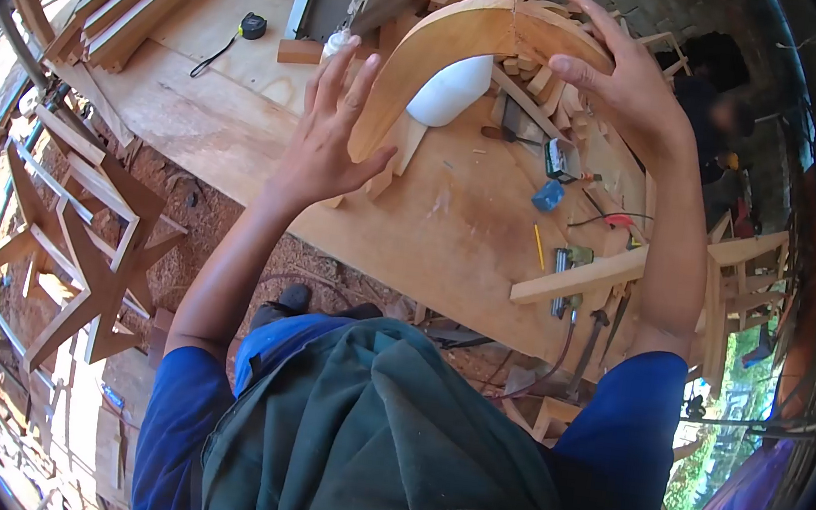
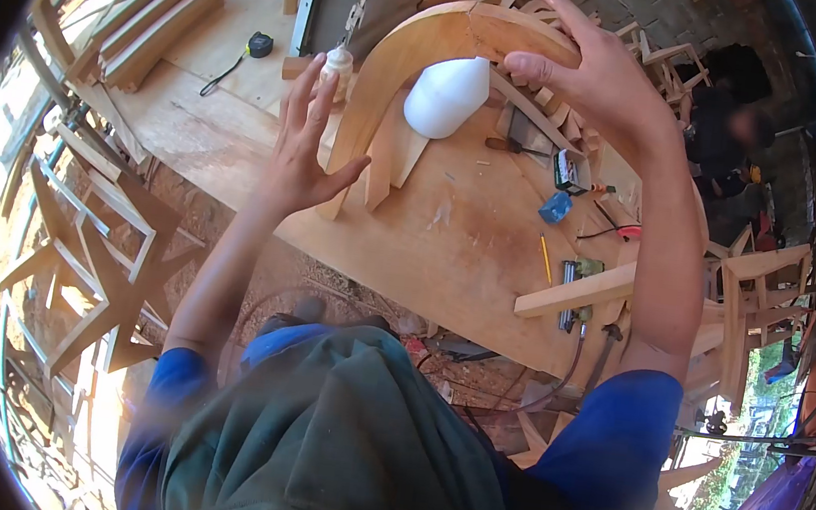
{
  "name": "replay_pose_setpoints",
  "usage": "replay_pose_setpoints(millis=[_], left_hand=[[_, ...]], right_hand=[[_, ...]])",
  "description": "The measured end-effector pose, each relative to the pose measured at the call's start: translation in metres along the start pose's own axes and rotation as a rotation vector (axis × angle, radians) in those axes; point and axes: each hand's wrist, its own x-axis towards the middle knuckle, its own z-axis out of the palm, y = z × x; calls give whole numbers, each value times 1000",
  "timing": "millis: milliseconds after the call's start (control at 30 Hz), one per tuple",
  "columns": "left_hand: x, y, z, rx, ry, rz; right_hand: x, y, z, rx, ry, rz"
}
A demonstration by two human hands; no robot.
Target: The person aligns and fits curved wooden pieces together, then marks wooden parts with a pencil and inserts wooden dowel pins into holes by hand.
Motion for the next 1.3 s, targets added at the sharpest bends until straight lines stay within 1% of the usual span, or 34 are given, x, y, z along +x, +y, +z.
replay_pose_setpoints(millis=[33, 133, 233, 300, 333, 433, 533, 600, 667, 700, 733, 767, 800, 900, 967, 1200, 1300], left_hand=[[-20, -3, 0, -6, -25, -54], [-85, -13, -1, -27, -148, -231], [-151, -24, -8, 0, -311, -409], [-194, -31, -16, 45, -376, -509], [-215, -34, -21, 69, -411, -557], [-281, -42, -45, 101, -470, -654], [-347, -42, -63, 179, -565, -867], [-405, -51, -70, 202, -574, -869], [-445, -56, -75, 197, -781, -1135], [-479, -61, -78, 221, -832, -1117], [-504, -62, -81, 182, -846, -1163], [-552, -75, -81, 96, -815, -1310], [-603, -84, -71, 254, -827, -1292], [-617, -69, -84, 231, -828, -1449], [-607, -58, -88, 204, -810, -1517], [-584, -57, -83, 184, -713, -1600], [-579, -63, -80, 186, -719, -1662]], right_hand=[[7, 6, 3, -22, 43, 24], [59, 68, -6, 220, -106, -133], [80, 81, -6, 612, -249, 102], [90, 84, -7, 395, -192, 150], [94, 86, -5, 350, -177, 167], [104, 91, -4, 328, -172, 186], [107, 93, -3, 322, -167, 197], [107, 93, -2, 321, -164, 198], [102, 93, -2, 323, -156, 199], [103, 94, -1, 325, -153, 199], [101, 94, 1, 326, -151, 200], [100, 94, 1, 325, -149, 201], [100, 95, 2, 327, -147, 200], [99, 97, 3, 332, -145, 206], [99, 100, 2, 332, -143, 212], [109, 105, 5, 319, -143, 220], [111, 107, 6, 313, -139, 225]])
